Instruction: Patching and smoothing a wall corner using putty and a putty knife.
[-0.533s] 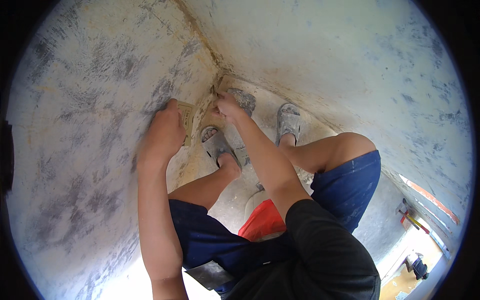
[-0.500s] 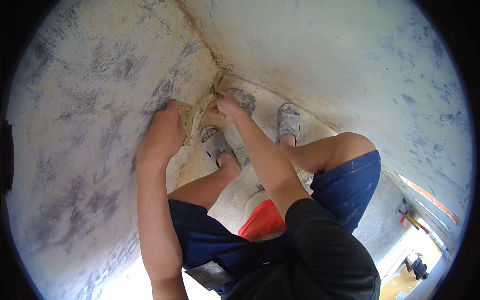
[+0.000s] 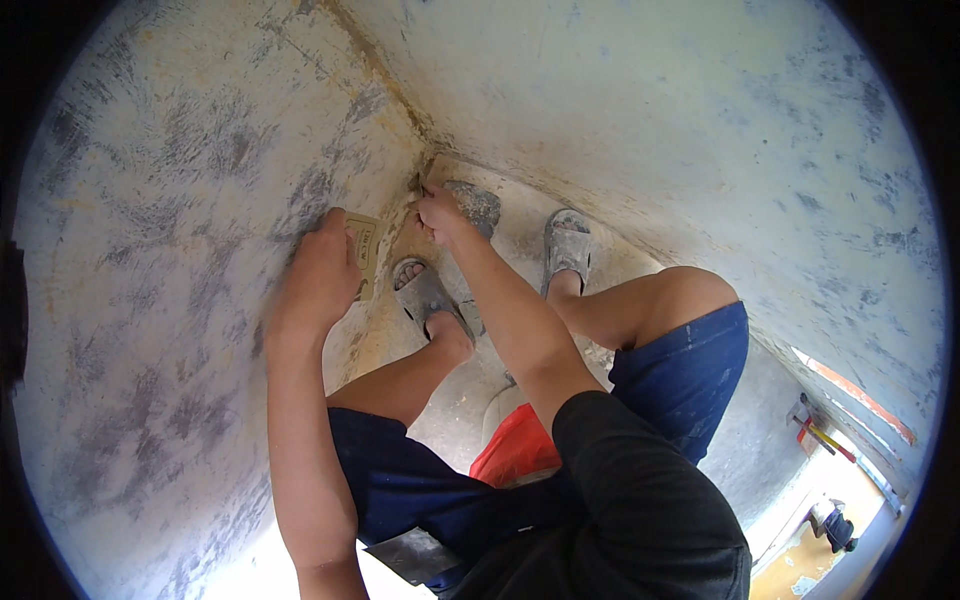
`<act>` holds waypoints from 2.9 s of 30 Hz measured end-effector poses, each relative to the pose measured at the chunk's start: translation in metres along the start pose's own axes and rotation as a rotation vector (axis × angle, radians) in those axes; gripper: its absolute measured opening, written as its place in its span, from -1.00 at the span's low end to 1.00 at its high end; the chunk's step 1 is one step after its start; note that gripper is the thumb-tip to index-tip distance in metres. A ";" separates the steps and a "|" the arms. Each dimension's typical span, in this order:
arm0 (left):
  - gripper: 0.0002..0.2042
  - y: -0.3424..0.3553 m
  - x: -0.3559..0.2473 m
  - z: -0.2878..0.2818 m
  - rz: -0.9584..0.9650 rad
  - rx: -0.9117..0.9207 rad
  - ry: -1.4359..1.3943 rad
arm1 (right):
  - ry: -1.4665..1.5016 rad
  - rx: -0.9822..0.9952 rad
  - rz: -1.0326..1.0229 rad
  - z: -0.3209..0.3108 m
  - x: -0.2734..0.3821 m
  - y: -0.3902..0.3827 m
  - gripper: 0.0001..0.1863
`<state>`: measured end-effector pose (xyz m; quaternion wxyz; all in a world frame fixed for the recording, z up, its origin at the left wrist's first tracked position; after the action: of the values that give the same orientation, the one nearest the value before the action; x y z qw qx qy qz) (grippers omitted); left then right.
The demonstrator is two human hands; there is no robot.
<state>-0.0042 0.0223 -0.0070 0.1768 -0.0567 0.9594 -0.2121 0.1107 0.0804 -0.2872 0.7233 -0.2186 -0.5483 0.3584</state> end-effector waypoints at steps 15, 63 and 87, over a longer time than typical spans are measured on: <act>-0.85 -0.001 -0.001 -0.001 -0.011 -0.033 -0.020 | 0.062 -0.120 -0.020 0.018 -0.012 -0.013 -0.52; -0.75 0.005 -0.019 -0.002 0.052 -0.028 -0.014 | 0.036 -0.224 0.034 -0.007 -0.001 0.033 -0.82; -0.69 0.003 -0.010 -0.004 0.023 -0.004 -0.004 | 0.085 -0.222 -0.048 0.008 0.004 0.015 -0.85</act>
<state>0.0033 0.0284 -0.0018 0.1809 -0.0462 0.9601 -0.2081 0.0997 0.0929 -0.2928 0.7256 -0.2993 -0.5584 0.2684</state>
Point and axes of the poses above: each hand's wrist, its own y-axis towards the middle knuckle, its own z-axis out of the palm, x = y × z, the point moved 2 cm from there along y, towards the middle knuckle
